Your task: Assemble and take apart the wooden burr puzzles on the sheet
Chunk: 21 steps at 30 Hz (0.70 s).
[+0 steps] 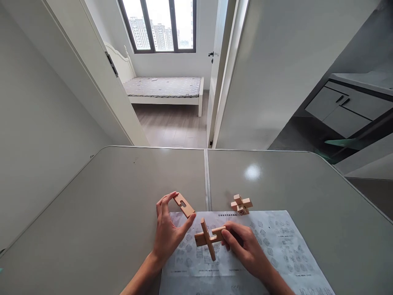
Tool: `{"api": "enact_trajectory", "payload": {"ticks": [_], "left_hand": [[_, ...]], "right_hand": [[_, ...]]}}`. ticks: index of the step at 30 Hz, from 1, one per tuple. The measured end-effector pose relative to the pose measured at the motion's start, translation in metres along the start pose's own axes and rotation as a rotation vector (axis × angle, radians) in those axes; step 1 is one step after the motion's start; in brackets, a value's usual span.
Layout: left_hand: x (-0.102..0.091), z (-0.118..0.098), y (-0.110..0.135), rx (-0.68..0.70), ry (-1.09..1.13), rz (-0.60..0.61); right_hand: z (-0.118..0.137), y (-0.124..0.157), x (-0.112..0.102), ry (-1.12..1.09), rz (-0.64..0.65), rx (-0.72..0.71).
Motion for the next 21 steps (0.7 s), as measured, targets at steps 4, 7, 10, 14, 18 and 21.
{"api": "enact_trajectory", "payload": {"ticks": [4,7,10,14,18,21], "left_hand": [[0.007,0.004,0.0,0.089,-0.14,0.029],[0.01,0.006,0.001,0.154,-0.215,0.045],[0.011,0.007,0.002,0.201,-0.279,0.048],[0.012,0.005,0.002,0.24,-0.348,0.039],[0.011,-0.004,0.003,0.285,-0.326,0.0],[0.008,-0.013,0.006,0.348,-0.225,0.004]], "right_hand": [[-0.005,0.001,-0.003,-0.102,-0.054,0.041],[-0.01,0.002,-0.004,-0.13,-0.082,0.064],[-0.013,0.002,-0.005,-0.135,-0.108,0.07],[-0.014,0.002,-0.005,-0.161,-0.105,0.087],[-0.015,0.002,-0.004,-0.153,-0.115,0.086],[-0.017,0.003,-0.004,-0.167,-0.13,0.099]]}}
Point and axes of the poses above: each hand's wrist, its own y-axis away from the middle knuckle, its own x-axis out of the palm, z = x × y, the point moved 4 cm from there along -y, towards the middle knuckle, and after that the axes turned 6 degrees about -x, right-handed, at the moved point
